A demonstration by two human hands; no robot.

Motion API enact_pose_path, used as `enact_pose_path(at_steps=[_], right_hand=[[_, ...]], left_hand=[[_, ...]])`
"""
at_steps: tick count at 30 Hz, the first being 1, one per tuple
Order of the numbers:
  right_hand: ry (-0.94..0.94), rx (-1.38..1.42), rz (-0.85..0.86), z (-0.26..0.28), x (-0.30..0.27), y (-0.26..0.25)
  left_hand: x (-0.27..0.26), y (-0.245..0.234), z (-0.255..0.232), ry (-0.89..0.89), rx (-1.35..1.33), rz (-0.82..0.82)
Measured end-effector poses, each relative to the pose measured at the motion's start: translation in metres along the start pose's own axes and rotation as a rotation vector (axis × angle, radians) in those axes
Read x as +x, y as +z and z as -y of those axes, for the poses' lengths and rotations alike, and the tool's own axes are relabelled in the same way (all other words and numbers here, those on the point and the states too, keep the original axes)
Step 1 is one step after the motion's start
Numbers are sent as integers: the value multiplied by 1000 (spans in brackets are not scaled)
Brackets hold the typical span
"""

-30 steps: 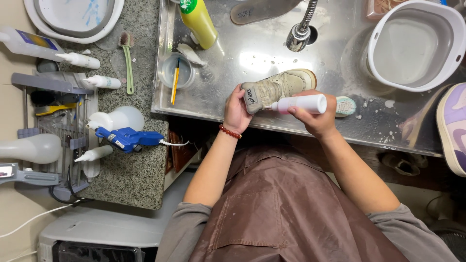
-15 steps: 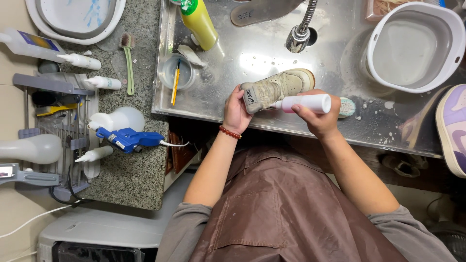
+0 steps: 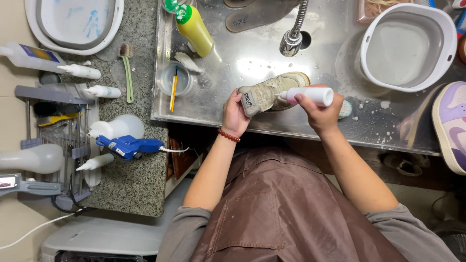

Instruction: The person holds a beige sneaker over a stainless steel sink and applies a pink liquid from a squeeze bottle to the shoe's upper, tongue, and interior lining. The person rotates the shoe to access different areas while applying the liquid.

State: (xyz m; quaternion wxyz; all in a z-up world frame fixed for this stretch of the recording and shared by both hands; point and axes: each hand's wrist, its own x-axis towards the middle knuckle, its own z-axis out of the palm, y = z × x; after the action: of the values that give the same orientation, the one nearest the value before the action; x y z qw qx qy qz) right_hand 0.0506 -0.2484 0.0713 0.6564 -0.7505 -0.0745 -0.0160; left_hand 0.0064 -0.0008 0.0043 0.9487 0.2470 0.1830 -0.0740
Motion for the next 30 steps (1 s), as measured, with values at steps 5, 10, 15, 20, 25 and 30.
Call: enact_pose_path(at_steps=[5, 10, 15, 20, 25, 30], right_hand=[[221, 162, -97, -11, 2, -3], [413, 517, -316, -25, 4, -22], [524, 771, -356, -53, -18, -53], [570, 879, -424, -60, -43, -68], [574, 891, -494, -56, -59, -73], [578, 911, -515, -54, -69, -77]], left_hand=[[5, 0, 2, -3, 16, -7], [22, 5, 15, 9, 59, -8], [56, 12, 49, 0, 276, -90], [77, 26, 54, -87, 514, -183], [87, 39, 46, 44, 1025, -106], [88, 79, 30, 496, 1684, 311]])
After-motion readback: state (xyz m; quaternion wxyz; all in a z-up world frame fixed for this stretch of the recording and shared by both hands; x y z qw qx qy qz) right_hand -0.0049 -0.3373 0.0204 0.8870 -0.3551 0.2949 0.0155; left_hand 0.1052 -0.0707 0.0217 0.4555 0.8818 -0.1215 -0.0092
